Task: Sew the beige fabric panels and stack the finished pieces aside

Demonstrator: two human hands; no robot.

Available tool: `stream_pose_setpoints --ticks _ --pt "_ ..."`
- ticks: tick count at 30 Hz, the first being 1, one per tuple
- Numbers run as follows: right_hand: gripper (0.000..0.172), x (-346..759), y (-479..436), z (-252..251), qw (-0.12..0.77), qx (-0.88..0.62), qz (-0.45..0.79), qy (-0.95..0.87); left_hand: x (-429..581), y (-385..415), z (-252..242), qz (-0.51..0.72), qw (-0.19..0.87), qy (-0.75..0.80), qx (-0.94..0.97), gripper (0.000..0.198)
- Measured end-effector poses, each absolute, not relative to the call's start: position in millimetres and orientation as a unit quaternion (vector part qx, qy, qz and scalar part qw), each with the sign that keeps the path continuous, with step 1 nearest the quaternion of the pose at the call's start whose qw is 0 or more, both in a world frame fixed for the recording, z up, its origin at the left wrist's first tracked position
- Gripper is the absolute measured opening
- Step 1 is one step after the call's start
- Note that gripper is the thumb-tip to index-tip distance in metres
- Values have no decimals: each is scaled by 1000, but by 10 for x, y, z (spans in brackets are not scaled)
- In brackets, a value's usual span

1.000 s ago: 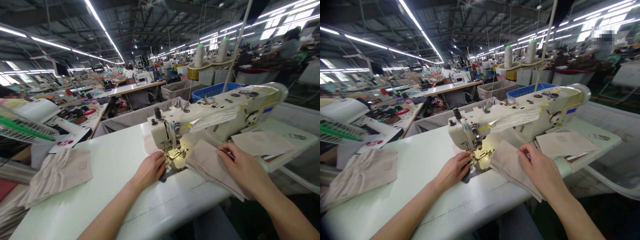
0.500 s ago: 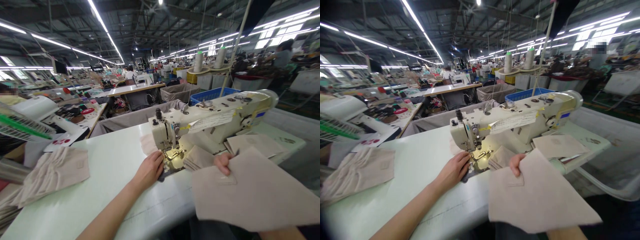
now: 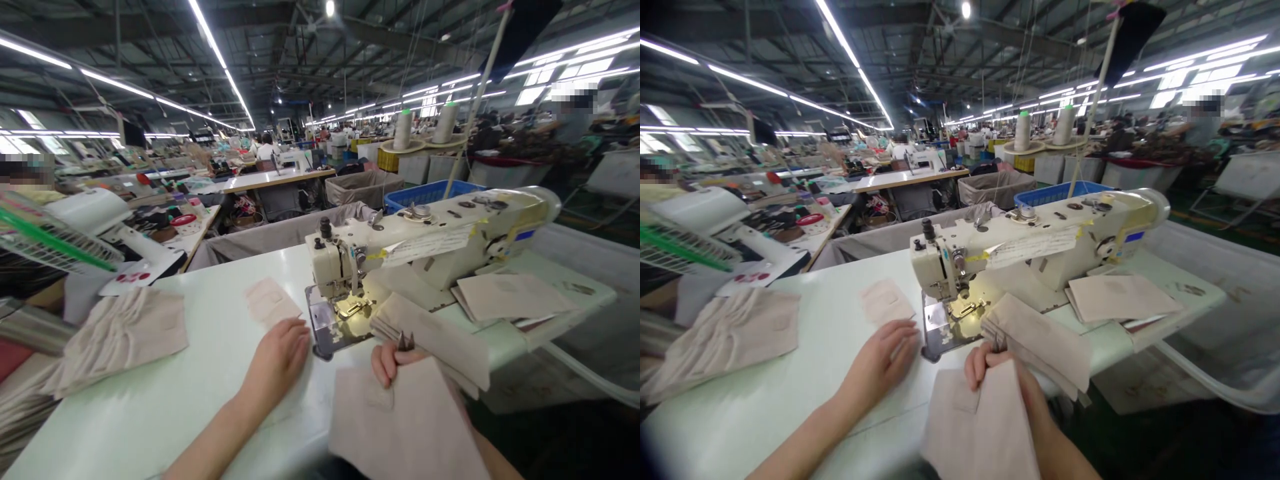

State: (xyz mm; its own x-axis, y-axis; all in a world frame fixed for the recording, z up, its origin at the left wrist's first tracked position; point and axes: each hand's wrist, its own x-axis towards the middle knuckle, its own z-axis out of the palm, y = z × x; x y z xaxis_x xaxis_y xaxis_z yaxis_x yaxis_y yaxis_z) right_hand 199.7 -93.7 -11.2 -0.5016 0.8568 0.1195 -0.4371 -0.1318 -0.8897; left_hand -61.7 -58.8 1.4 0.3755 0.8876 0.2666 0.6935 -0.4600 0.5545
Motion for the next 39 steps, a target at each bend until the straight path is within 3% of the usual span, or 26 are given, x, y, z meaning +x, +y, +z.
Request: stream_pose_setpoints --ticks 4,7,13,19,26,31,36,39 --pt "53 1915 -1047 86 468 -245 692 -493 -342 -1004 129 278 581 456 614 41" --pt "49 1960 -1139 108 467 -283 676 -495 -221 -1020 172 310 674 487 460 45" --pt "31 2174 -1366 -214 377 -548 512 -543 -375 -648 235 360 629 538 430 50" --pt "32 2148 -1512 -413 388 -564 361 -634 -423 -318 216 279 659 525 461 43" --pt "16 2028 -1696 -596 405 -585 319 -627 -177 -103 42 255 445 580 633 28" --pt "6 2008 -1719 -641 417 -503 261 -711 -50 -59 -44 275 313 562 714 12" --pt "43 2088 -1666 -627 348 -433 224 -801 -8 25 -99 260 247 565 744 13" --pt "52 2088 -1651 -626 320 -446 182 -816 -11 75 -91 232 245 572 747 16"
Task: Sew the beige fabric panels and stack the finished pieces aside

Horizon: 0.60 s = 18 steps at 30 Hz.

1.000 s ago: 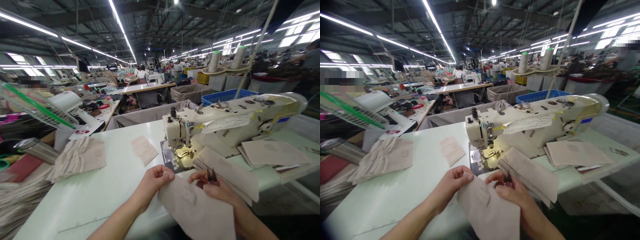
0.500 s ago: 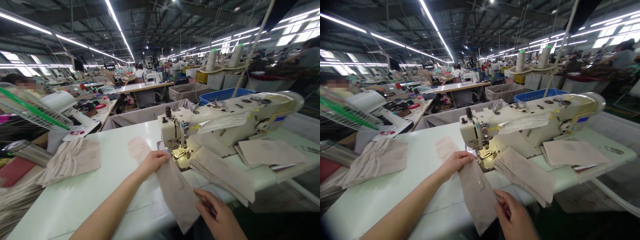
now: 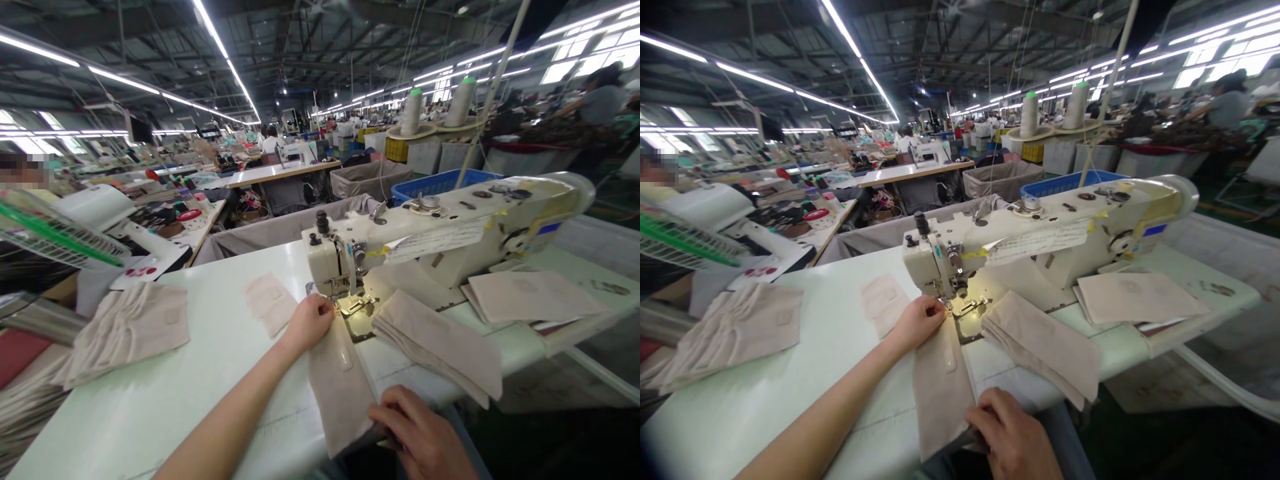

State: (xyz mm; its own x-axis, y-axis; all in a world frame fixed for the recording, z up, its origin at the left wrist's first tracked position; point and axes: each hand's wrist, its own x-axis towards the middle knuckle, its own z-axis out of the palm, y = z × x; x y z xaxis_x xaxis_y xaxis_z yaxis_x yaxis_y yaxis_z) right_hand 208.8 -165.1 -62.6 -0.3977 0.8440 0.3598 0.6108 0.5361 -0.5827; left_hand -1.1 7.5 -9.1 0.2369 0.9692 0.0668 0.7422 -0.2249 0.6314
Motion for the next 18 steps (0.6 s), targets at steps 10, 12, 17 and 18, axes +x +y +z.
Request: stream_pose_setpoints --ticks 10,12,17,18 --pt "48 1998 -1619 -630 322 -443 151 -823 -6 213 -28 175 243 624 721 25" --pt "48 1994 -1619 -628 319 -441 149 -826 -7 220 -34 171 242 630 718 25" --pt "46 1989 -1624 -640 311 -444 150 -827 3 220 -34 166 239 635 716 25" --pt "47 1988 -1624 -643 310 -444 150 -827 8 219 -29 166 239 635 716 25"
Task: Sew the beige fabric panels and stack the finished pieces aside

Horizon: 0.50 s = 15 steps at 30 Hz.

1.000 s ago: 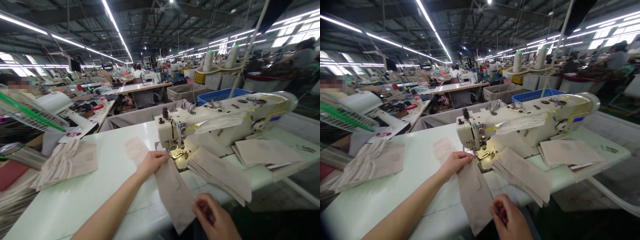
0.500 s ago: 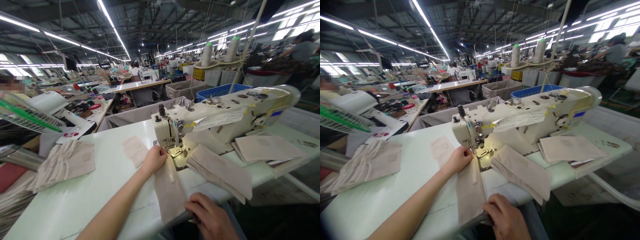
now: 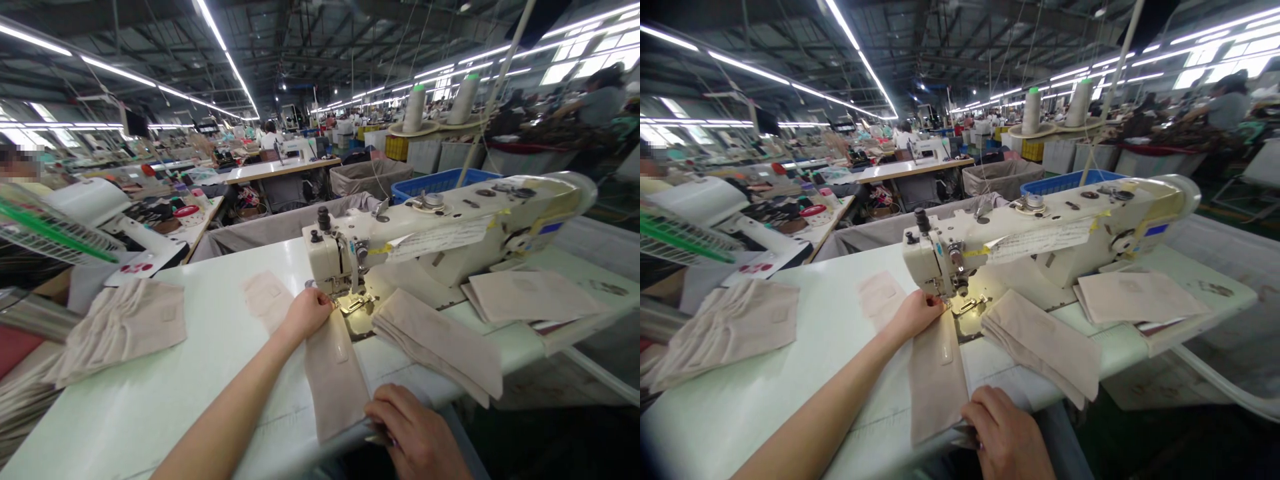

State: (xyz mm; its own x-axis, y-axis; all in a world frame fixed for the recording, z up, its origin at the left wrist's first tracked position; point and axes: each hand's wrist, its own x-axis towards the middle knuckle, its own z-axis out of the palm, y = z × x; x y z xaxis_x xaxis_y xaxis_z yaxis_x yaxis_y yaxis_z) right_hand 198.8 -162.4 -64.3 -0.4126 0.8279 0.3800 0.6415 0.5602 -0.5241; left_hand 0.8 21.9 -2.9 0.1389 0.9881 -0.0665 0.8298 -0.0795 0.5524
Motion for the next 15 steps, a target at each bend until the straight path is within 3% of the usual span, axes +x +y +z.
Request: stream_pose_setpoints --ticks 15 --pt "45 1923 -1595 -565 295 -465 167 -818 -19 262 -60 138 204 657 712 20"
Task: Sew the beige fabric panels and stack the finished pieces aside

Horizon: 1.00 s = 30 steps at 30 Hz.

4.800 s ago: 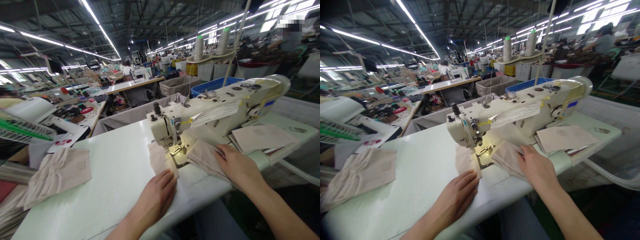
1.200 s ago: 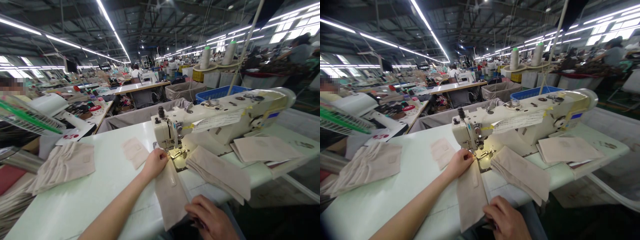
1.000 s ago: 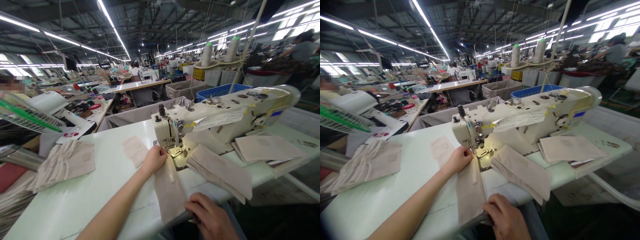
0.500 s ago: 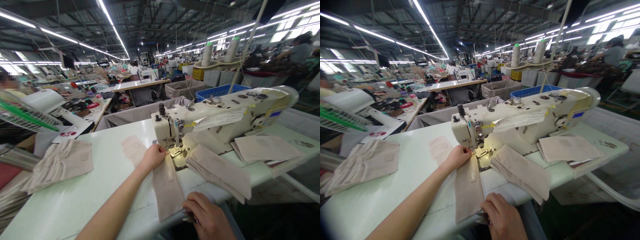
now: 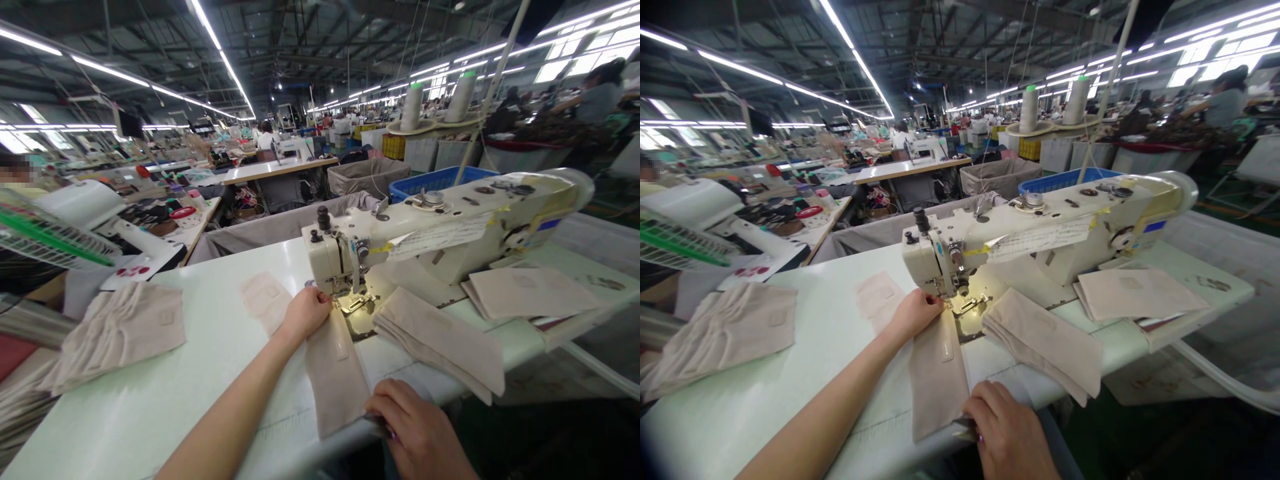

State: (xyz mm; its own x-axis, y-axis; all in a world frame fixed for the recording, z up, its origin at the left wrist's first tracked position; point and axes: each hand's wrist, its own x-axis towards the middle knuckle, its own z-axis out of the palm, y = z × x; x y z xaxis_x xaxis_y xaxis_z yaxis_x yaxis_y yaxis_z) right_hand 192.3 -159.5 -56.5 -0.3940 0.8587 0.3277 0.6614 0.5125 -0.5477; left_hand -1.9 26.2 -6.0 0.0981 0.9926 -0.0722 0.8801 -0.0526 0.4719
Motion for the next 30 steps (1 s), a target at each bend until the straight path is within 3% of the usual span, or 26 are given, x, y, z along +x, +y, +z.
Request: stream_pose_setpoints --ticks 7,11,16,19,25,30 --pt "50 1915 -1579 -560 322 -462 156 -812 -32 100 -27 152 132 633 747 12" --pt "55 1934 -1580 -526 308 -436 94 -840 -252 -131 -34 153 -26 593 790 27" --pt "51 1942 -1585 -455 289 -435 89 -848 -713 -267 -78 96 -79 613 780 34" --pt "50 1932 -1586 -448 283 -438 99 -848 -762 -482 -56 162 -128 564 799 32" --pt "50 1913 -1569 -453 263 -452 124 -843 -343 -1250 -167 209 -9 258 943 30" --pt "54 1888 -1535 -473 266 -467 132 -833 -258 -1362 -323 211 -22 247 946 34"
